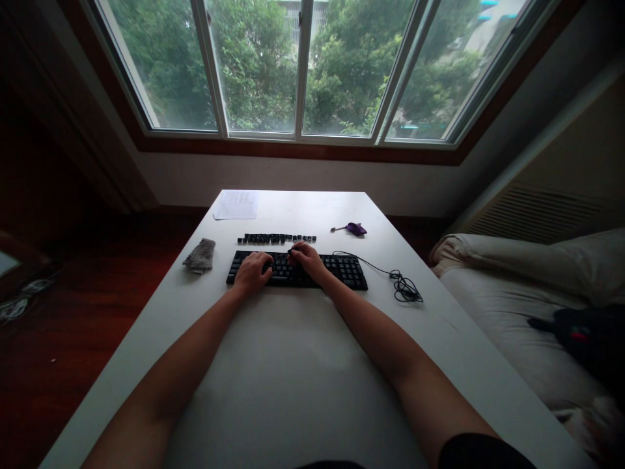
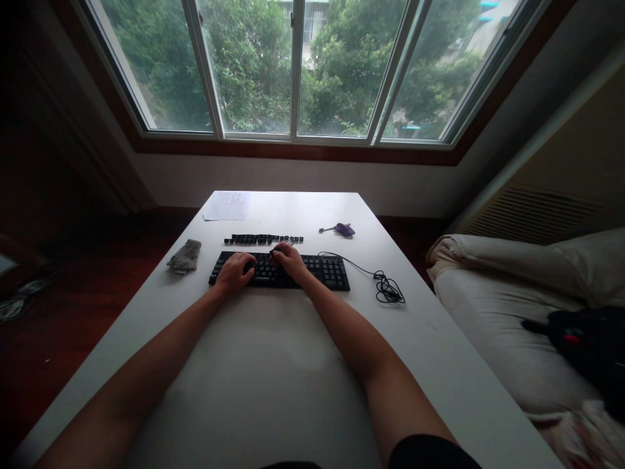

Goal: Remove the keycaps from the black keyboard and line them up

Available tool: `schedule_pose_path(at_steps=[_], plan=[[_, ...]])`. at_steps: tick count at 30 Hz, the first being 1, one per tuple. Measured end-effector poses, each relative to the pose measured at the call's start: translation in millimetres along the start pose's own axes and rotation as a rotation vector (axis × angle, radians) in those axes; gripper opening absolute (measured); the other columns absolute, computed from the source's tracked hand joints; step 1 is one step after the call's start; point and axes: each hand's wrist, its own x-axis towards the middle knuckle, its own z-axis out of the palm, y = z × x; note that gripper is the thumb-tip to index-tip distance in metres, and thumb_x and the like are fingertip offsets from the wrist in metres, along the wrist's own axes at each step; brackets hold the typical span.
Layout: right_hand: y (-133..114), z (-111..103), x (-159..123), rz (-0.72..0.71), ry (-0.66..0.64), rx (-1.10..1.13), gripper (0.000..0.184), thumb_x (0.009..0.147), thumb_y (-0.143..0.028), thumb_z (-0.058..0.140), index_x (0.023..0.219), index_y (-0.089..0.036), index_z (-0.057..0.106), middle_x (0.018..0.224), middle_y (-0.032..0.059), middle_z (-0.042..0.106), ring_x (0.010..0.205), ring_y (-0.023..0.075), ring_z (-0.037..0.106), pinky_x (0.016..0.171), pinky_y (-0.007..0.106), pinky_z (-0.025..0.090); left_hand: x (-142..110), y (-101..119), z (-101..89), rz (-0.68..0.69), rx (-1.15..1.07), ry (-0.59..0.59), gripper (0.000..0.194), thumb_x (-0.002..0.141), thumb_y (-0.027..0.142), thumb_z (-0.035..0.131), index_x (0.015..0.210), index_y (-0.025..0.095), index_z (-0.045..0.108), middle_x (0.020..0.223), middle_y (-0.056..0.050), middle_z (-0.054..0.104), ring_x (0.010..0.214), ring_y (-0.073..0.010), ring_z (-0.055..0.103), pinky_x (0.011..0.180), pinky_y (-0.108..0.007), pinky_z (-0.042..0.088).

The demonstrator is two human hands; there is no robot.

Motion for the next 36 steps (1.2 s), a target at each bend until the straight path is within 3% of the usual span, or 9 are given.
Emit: schedule_pose_path(at_steps=[22,28,36], plan=[[-2,0,-1,-0.008,-0.005,-0.033,0.029,0.075,-0.042,0.069,0.088,-0.022,0.051,0.072,-0.0011,0.068,0.061,0.0162,0.064,0.058,0.029,0.051,-2,2,-2.2,-0.058,-0.084,0.166,0.023,0.088,0.022,0.057,0.111,0.024,0.062,0.104,-0.006,0.067,0.103,-0.0248,0.062,0.096,-0.041,0.049],[-10,1,-6,-0.077,-0.05,-0.021,0.02,0.074,-0.028,0.06,0.08,-0.023,0.042,0.076,-0.001,0.07,0.064,0.015,0.065,0.06,0.027,0.049,-3,3,-2.7,-0.068,-0.092,0.173,0.022,0.09,0.024,0.056,0.111,0.024,0.062,0.102,-0.005,0.067,0.1,-0.0233,0.063,0.094,-0.038,0.05],[-14,3,-11,-0.061,-0.099,-0.008,0.024,0.073,-0.024,0.055,0.088,-0.025,0.037,0.069,-0.0051,0.067,0.054,0.0137,0.061,0.053,0.025,0.048,-3,9,-2.3,-0.043,-0.1,0.142,0.022,0.091,0.024,0.055,0.111,0.024,0.064,0.098,-0.005,0.068,0.097,-0.0226,0.064,0.092,-0.037,0.05]])
